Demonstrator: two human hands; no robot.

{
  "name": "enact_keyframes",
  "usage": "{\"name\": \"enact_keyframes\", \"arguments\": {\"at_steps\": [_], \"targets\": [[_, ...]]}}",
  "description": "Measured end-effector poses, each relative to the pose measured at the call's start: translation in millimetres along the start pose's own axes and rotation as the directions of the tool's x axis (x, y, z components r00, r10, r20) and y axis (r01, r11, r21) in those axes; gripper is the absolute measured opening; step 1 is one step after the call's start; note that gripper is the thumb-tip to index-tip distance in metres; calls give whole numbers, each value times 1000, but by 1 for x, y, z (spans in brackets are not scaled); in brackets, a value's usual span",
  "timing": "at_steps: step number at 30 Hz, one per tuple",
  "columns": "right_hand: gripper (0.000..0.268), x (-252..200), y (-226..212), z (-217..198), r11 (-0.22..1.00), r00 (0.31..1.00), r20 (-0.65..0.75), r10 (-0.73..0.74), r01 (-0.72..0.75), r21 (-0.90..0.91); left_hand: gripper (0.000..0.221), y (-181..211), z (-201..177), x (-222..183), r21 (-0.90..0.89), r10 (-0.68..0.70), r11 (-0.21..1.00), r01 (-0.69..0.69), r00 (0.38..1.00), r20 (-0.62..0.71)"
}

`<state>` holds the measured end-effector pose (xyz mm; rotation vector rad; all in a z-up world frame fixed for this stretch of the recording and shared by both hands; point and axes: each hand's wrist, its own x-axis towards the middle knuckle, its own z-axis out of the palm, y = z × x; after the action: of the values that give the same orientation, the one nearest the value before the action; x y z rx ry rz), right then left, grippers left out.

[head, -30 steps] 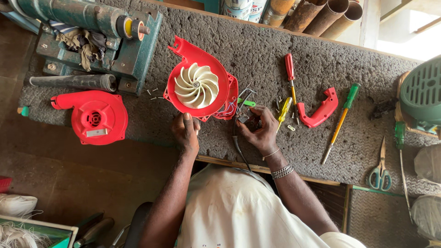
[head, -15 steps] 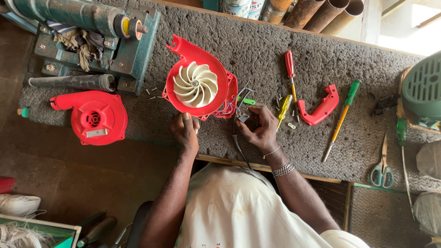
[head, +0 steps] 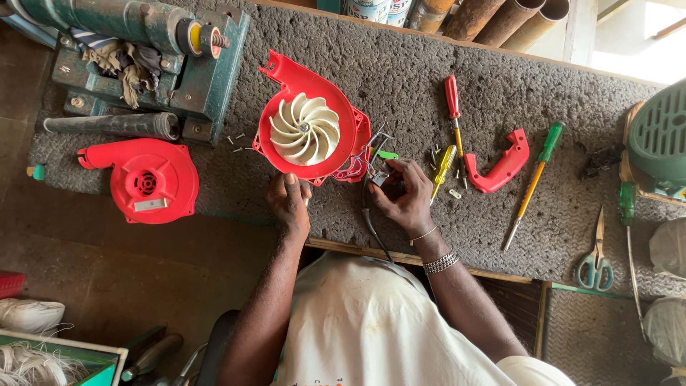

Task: The person disassembles a red leaf blower using a screwdriver, removes the housing to access the fan, and manipulates internal wiring and components. The person then reassembles the housing and continues adjusting the electrical connections.

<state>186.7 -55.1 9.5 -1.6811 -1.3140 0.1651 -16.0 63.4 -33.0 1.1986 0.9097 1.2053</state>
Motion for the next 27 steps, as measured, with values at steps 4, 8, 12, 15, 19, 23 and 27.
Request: {"name": "enact_keyframes", "arguments": {"at_steps": [4, 8, 12, 15, 19, 23, 27], "targets": [[57, 3, -8, 1, 997, 998, 13, 58, -57, -49, 68, 1, 1, 1, -2, 16, 1000, -16, 1000, 3], [54, 5, -10, 4, 972, 985, 2, 172, -169, -162, 68, 2, 2, 2, -21, 13, 1000, -14, 1000, -12], [56, 8, -9, 7, 953, 976, -5, 217, -213, -216, 68, 3, 1, 0, -9, -12, 1000, 12, 1000, 6], [55, 10, -10, 8, 959, 982, -9, 186, -184, -216, 68, 3, 2, 0, -11, -13, 1000, 13, 1000, -4], [54, 10, -12, 4, 949, 971, 63, 230, -210, -234, 67, 1, 1, 0, -33, 0, 999, 0, 1000, -1], [42, 11, -8, -2, 963, 983, 134, 124, -87, -254, 66, -5, -1, 0, -70, 13, 997, -12, 1000, 14], [42, 11, -4, -3, 977, 987, 148, 61, -29, -209, 63, -12, -1, -2, -52, -14, 999, 12, 1000, -28]]}}
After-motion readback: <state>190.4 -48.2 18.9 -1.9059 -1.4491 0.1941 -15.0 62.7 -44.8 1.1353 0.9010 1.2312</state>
